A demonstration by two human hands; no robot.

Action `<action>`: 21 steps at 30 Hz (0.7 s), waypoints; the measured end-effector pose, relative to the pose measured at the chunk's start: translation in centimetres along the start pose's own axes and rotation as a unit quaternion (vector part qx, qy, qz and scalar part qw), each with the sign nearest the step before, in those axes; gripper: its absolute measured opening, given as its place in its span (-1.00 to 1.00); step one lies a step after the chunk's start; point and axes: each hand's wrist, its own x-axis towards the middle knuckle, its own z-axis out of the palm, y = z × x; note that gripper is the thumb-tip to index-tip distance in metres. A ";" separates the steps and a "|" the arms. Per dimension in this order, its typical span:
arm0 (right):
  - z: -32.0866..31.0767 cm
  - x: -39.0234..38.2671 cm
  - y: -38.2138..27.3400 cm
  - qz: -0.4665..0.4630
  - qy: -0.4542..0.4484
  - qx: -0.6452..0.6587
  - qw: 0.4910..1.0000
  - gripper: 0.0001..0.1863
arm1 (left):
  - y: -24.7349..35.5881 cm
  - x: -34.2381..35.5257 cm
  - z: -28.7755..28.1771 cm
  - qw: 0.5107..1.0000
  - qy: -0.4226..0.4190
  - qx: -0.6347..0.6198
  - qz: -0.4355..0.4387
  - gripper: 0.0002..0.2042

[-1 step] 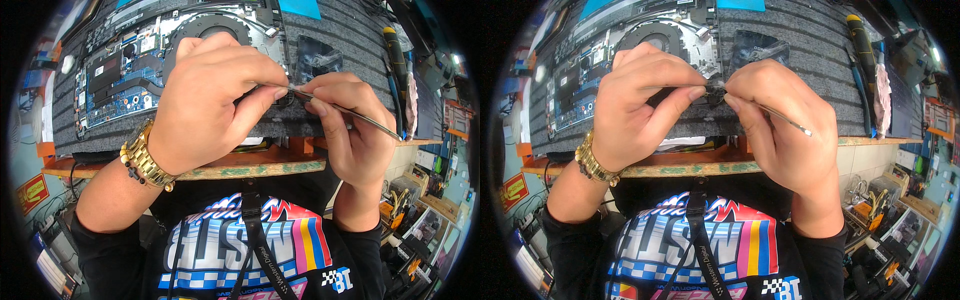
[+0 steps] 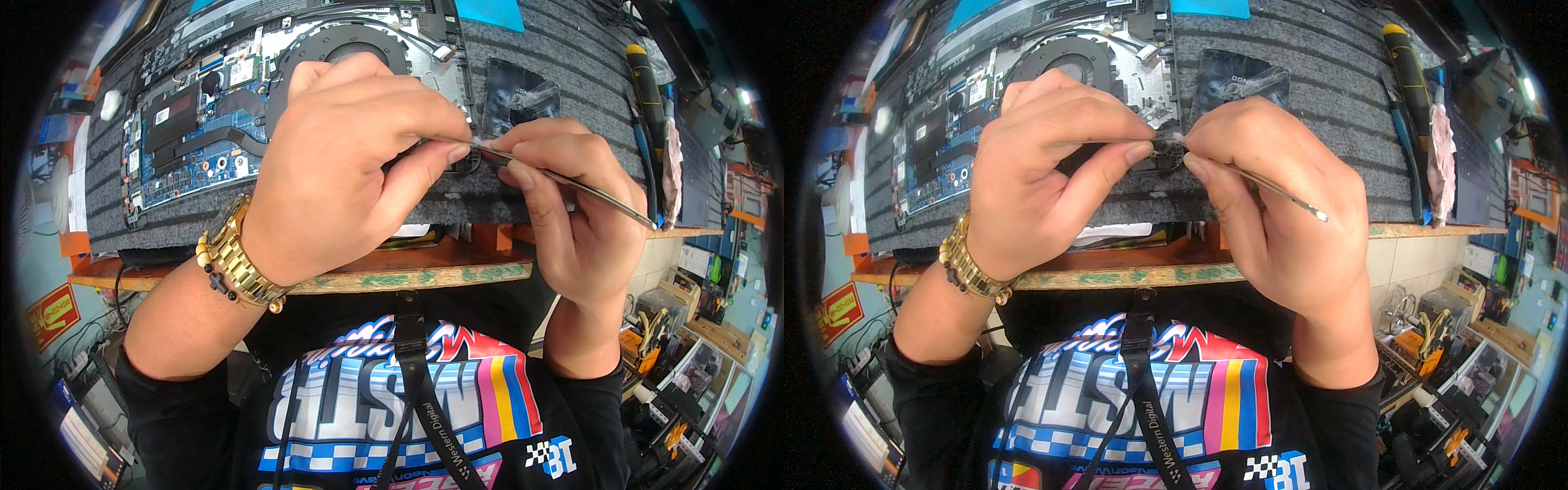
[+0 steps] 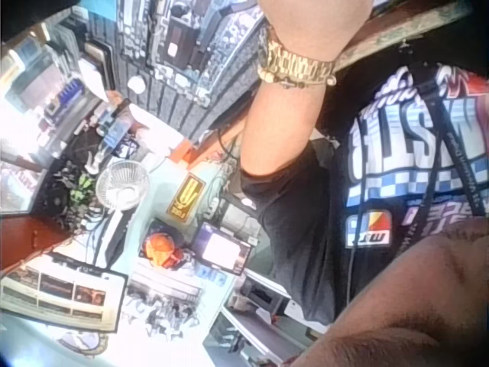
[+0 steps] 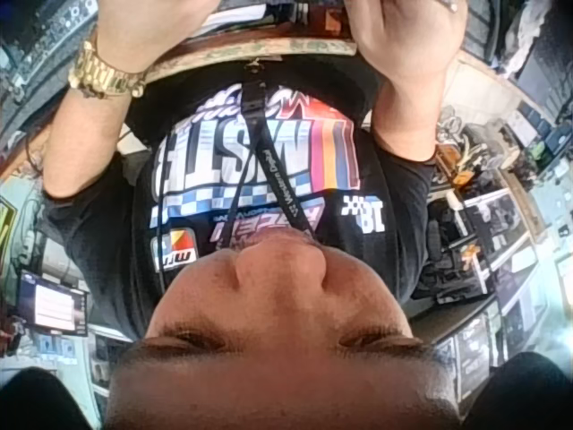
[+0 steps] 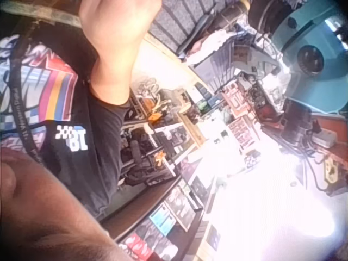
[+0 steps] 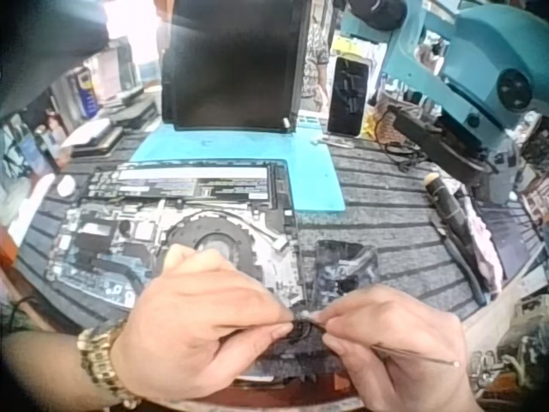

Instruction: The person uses tweezers to position and attach a small internal component onto a laptop motherboard next to a cooling fan, then uses a small white pad to clean the area.

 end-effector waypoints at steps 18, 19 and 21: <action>0.2 -0.8 -0.2 0.023 0.015 0.034 0.999 -0.90 | 0.0 0.0 0.3 0.999 0.001 0.009 0.030 -0.82; 0.2 -0.9 -0.2 0.024 0.020 0.039 0.999 -0.91 | 0.0 0.0 0.3 0.999 0.001 0.007 0.031 -0.82; 0.1 -0.8 -0.2 0.024 0.025 0.043 0.998 -0.92 | 0.0 -0.1 0.3 0.999 0.004 0.005 0.031 -0.82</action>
